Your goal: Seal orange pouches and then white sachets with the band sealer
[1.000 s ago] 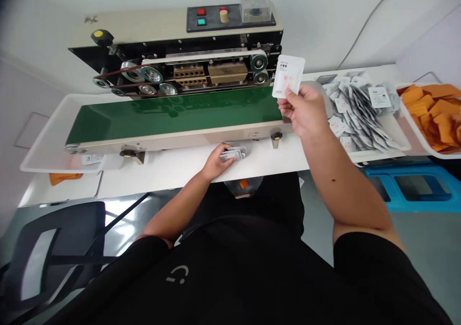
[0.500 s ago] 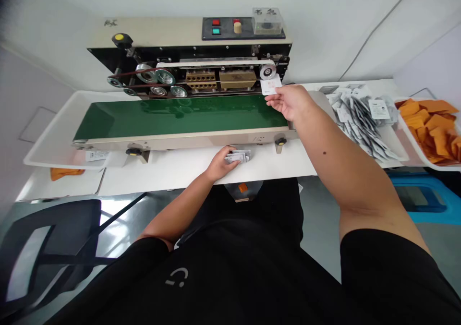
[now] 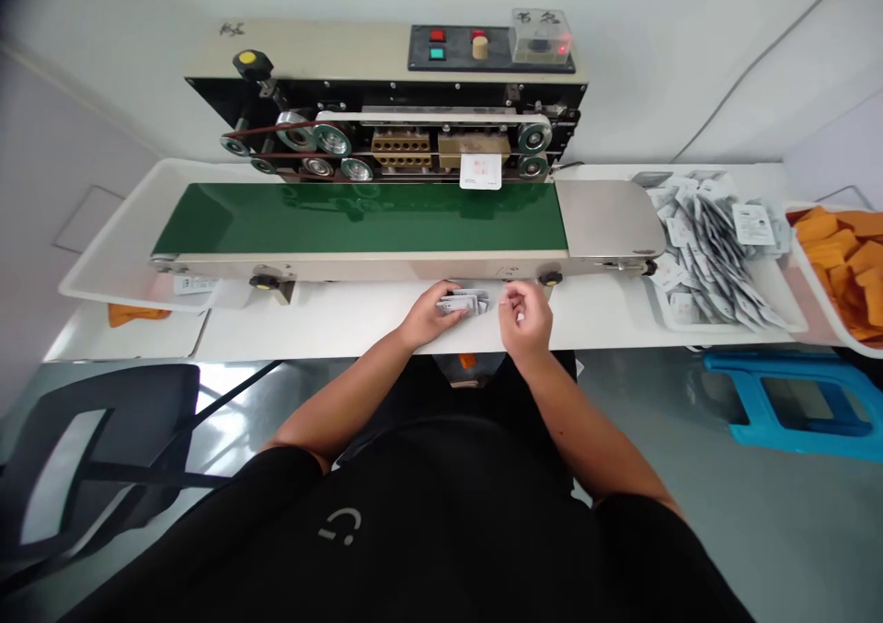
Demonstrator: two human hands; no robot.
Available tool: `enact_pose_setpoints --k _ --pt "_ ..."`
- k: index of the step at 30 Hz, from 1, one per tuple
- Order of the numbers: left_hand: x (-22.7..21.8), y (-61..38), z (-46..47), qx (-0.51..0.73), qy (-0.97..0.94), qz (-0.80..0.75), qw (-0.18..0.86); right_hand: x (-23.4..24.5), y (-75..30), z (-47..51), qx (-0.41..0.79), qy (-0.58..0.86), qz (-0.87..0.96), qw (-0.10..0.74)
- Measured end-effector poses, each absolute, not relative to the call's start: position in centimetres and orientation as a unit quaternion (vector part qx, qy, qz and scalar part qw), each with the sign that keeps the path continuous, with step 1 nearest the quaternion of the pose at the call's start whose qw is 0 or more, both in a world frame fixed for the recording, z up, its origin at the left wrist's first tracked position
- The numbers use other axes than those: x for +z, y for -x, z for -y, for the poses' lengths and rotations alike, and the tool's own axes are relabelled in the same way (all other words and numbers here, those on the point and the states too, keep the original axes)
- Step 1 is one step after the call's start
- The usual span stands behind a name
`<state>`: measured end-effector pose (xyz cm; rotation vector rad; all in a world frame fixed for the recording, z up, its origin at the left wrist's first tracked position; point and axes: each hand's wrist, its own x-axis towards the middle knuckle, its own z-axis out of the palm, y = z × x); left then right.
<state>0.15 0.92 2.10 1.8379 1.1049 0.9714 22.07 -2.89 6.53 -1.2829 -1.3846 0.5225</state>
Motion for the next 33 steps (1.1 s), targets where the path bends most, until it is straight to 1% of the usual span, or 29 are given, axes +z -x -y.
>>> enact_pose_setpoints --k 2,3,6,8,10,13,20,24,30,33 --pt "2.1 -0.2 -1.0 0.390 -0.710 -0.431 0.397 3.6 -21.7 3.9 0.205 0.565 0.571 0.558" --pt "2.1 -0.1 -1.0 0.394 -0.704 -0.429 0.407 2.6 -21.7 3.9 0.215 0.568 0.578 0.546" --pt "1.9 -0.1 -1.0 0.395 -0.688 -0.417 0.443 0.8 -22.3 3.0 0.313 0.539 0.628 0.466" --pt "1.8 -0.1 -1.1 0.391 -0.683 -0.416 0.456 0.4 -22.9 2.5 0.393 0.516 0.625 0.434" --pt "1.8 -0.1 -1.1 0.385 -0.682 -0.420 0.460 0.2 -23.4 2.2 0.447 0.511 0.587 0.441" --pt "2.0 -0.1 -1.0 0.377 -0.681 -0.427 0.460 0.2 -23.6 2.2 0.495 0.506 0.528 0.470" --pt "2.4 -0.1 -0.9 0.375 -0.674 -0.426 0.473 0.2 -24.0 2.0 0.507 0.511 0.460 0.520" --pt "2.3 -0.1 -1.0 0.379 -0.665 -0.426 0.483 -0.2 -24.3 2.0 0.507 0.512 0.487 0.493" --pt "2.0 0.1 -0.9 0.370 -0.664 -0.415 0.499 -0.4 -24.5 1.8 0.567 0.474 0.497 0.455" --pt "2.1 0.2 -0.9 0.364 -0.666 -0.408 0.507 -0.2 -24.5 1.7 0.523 0.483 0.546 0.442"
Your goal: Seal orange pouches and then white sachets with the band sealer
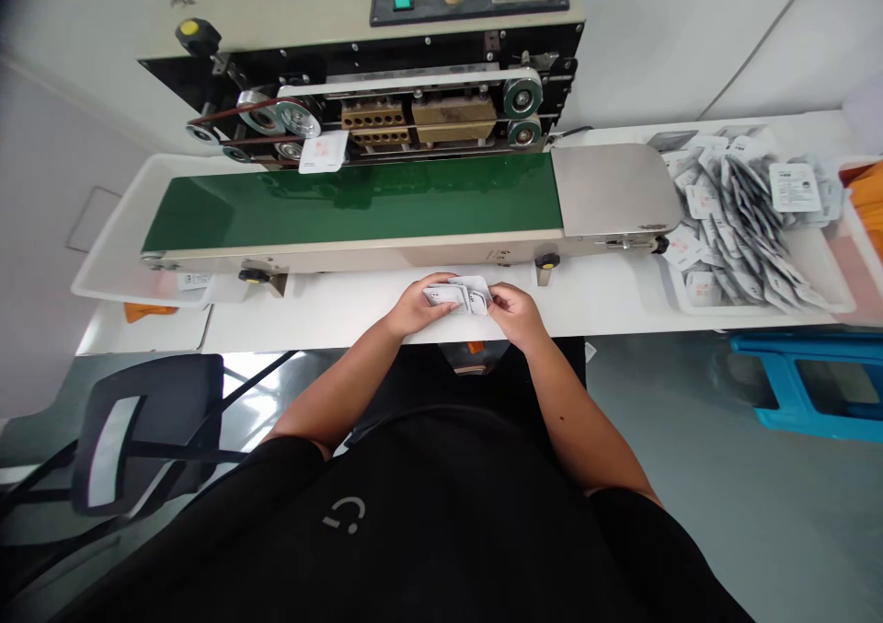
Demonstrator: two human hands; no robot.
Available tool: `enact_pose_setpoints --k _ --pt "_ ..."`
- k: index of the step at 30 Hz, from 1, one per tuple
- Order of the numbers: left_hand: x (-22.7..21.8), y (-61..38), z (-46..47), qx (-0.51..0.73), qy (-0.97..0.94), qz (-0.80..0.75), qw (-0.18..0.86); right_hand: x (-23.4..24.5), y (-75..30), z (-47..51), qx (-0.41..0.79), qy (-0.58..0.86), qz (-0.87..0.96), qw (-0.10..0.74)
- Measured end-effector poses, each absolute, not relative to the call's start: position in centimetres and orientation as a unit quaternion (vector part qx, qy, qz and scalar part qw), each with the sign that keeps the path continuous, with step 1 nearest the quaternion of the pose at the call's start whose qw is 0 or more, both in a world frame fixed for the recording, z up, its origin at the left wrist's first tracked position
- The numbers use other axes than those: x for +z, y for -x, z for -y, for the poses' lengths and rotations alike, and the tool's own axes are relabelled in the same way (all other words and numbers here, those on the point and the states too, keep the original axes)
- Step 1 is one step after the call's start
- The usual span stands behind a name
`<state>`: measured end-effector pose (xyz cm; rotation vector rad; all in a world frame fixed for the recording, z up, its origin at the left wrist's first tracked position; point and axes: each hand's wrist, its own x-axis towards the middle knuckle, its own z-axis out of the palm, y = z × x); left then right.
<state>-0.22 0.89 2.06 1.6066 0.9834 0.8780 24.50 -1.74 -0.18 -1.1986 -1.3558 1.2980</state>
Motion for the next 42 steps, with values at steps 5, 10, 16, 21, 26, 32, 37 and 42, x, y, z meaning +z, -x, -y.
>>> enact_pose_setpoints --k 5,10,16,21,26,32,37,42 --pt "2.6 0.2 -0.8 0.367 -0.665 -0.412 0.504 1.6 -24.3 2.9 0.454 0.541 0.497 0.505" --pt "2.6 0.1 -0.8 0.375 -0.648 -0.414 0.517 7.2 -26.5 2.6 0.382 0.517 0.401 0.652" --pt "2.3 0.1 -1.0 0.382 -0.641 -0.419 0.517 15.5 -31.5 -3.9 0.468 0.464 0.458 0.597" --pt "2.3 0.1 -1.1 0.385 -0.637 -0.419 0.520 18.6 -33.2 -9.9 0.487 0.536 0.421 0.546" --pt "2.0 0.2 -1.2 0.385 -0.641 -0.405 0.526 18.5 -32.3 -13.5 0.499 0.598 0.387 0.493" --pt "1.8 0.3 -1.3 0.385 -0.646 -0.403 0.521 17.7 -29.6 -16.0 0.511 0.621 0.369 0.465" --pt "1.7 0.3 -1.2 0.383 -0.641 -0.412 0.522 16.7 -28.2 -17.1 0.546 0.556 0.424 0.462" --pt "1.8 0.3 -1.1 0.394 -0.633 -0.417 0.520 16.5 -26.5 -9.9 0.384 0.507 0.537 0.554"
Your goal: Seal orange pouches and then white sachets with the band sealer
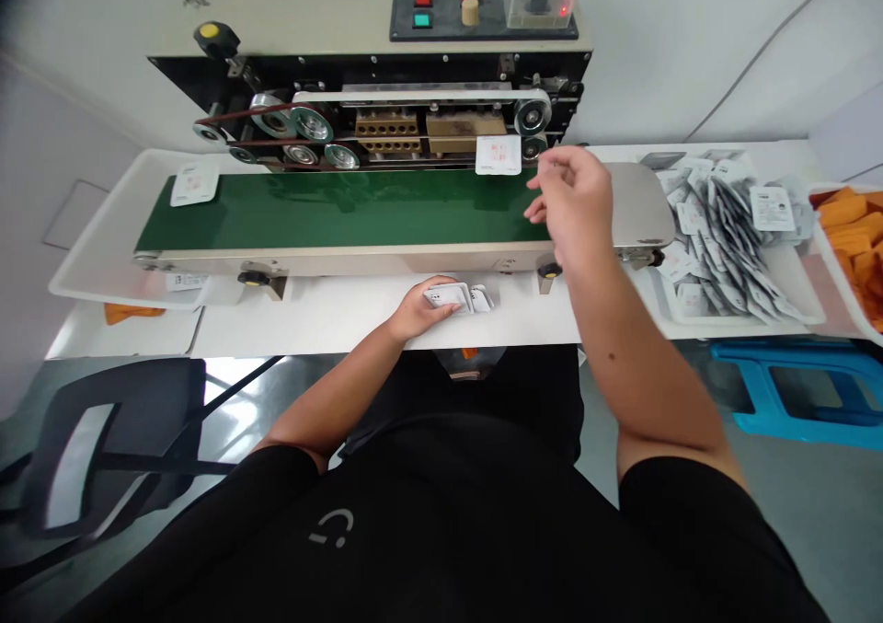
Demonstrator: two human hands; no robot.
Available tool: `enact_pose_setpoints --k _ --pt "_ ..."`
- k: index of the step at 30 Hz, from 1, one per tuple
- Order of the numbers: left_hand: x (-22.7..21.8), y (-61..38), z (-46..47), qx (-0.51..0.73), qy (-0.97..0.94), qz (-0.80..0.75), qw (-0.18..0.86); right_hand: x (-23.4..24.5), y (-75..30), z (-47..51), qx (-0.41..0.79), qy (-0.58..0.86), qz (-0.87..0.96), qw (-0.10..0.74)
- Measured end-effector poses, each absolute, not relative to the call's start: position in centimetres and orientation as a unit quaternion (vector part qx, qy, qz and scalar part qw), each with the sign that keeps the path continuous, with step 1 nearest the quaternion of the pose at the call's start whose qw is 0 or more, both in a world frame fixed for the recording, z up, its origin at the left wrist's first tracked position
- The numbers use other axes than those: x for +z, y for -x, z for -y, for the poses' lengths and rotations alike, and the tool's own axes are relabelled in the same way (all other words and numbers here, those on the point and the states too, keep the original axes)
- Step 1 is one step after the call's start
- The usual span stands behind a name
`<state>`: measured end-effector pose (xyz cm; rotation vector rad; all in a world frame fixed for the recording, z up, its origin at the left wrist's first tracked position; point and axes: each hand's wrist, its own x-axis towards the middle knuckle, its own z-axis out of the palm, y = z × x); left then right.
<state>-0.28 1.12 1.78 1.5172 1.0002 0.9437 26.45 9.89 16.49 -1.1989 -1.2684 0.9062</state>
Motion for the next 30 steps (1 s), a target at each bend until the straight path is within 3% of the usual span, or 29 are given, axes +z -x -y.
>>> enact_pose_setpoints --k 2,7,12,16,24,30 --pt "1.9 0.3 -1.1 0.401 -0.631 -0.424 0.511 15.2 -25.2 -4.9 0.313 0.492 0.576 0.573" --pt "2.2 0.2 -1.3 0.409 -0.625 -0.428 0.508 7.1 -22.9 3.3 0.287 0.551 0.610 0.492" --pt "2.2 0.2 -1.2 0.406 -0.642 -0.427 0.491 0.8 -22.9 3.2 0.379 0.572 0.554 0.471" --pt "2.4 0.1 -1.1 0.396 -0.657 -0.414 0.489 0.1 -23.5 2.5 0.458 0.546 0.526 0.464" --pt "2.5 0.1 -1.1 0.391 -0.666 -0.420 0.477 -0.1 -23.6 2.1 0.466 0.539 0.466 0.524" --pt "2.5 0.3 -1.2 0.387 -0.686 -0.398 0.471 -0.1 -24.0 1.8 0.458 0.539 0.552 0.441"
